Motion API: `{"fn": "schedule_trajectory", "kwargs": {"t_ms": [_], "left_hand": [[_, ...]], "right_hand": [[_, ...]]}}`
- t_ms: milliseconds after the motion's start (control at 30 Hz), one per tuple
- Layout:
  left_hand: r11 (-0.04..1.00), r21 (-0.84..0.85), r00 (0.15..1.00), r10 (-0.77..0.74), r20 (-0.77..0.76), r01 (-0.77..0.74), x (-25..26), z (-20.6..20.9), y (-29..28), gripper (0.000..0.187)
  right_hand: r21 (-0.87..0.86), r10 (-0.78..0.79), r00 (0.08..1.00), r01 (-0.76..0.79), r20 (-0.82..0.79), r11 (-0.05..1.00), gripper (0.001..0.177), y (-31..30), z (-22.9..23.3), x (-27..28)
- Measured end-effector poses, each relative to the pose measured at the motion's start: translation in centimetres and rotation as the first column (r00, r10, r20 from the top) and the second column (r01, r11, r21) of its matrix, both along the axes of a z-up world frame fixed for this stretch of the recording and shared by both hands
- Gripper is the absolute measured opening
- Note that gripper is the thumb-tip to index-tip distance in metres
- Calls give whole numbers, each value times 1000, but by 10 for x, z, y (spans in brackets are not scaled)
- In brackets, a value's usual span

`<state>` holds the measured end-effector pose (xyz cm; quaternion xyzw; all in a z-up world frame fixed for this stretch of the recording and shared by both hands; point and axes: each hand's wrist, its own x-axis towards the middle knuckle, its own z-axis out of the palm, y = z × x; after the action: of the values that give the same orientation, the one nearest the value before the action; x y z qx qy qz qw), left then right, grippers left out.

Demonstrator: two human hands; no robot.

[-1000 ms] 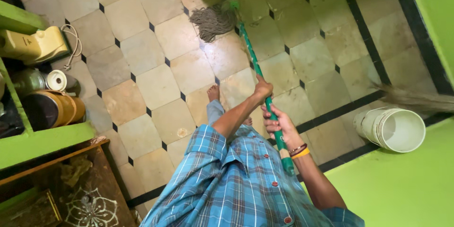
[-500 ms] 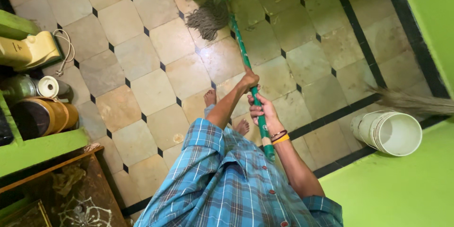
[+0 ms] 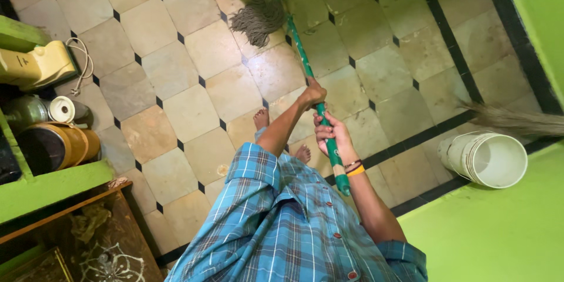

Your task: The person mops the tiled floor using a mop, moving the mop head back and forth across the tiles.

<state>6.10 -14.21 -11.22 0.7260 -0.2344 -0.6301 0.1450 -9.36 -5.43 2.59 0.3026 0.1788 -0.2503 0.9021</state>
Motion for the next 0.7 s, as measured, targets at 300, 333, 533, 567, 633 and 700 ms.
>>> {"fn": "schedule_trajectory", "kwargs": {"t_ms": [300, 333, 533, 567, 633, 700], "left_hand": [[984, -72, 981, -151, 125, 161, -53, 4, 28, 99], [984, -72, 981, -152, 124, 162, -57, 5, 34, 99], [996, 59, 978, 76, -193, -66, -91, 26, 82, 92], [995, 76, 975, 81, -208, -66, -94, 32, 88, 95], [994, 93, 971, 84, -222, -65, -101, 42, 101, 98], [993, 105, 973, 72, -219, -50, -108, 49, 116, 101]], "right_hand": [[37, -8, 999, 7, 35, 999, 26, 21, 37, -57], [37, -9, 999, 8, 34, 999, 26, 25, 41, -62], [83, -18, 1000, 20, -24, 996, 33, 63, 65, -89], [73, -5, 999, 8, -43, 997, 33, 68, 69, -94], [62, 6, 998, -3, -62, 998, 33, 79, 74, -103], [97, 34, 998, -29, -51, 995, 33, 91, 81, -110]]}}
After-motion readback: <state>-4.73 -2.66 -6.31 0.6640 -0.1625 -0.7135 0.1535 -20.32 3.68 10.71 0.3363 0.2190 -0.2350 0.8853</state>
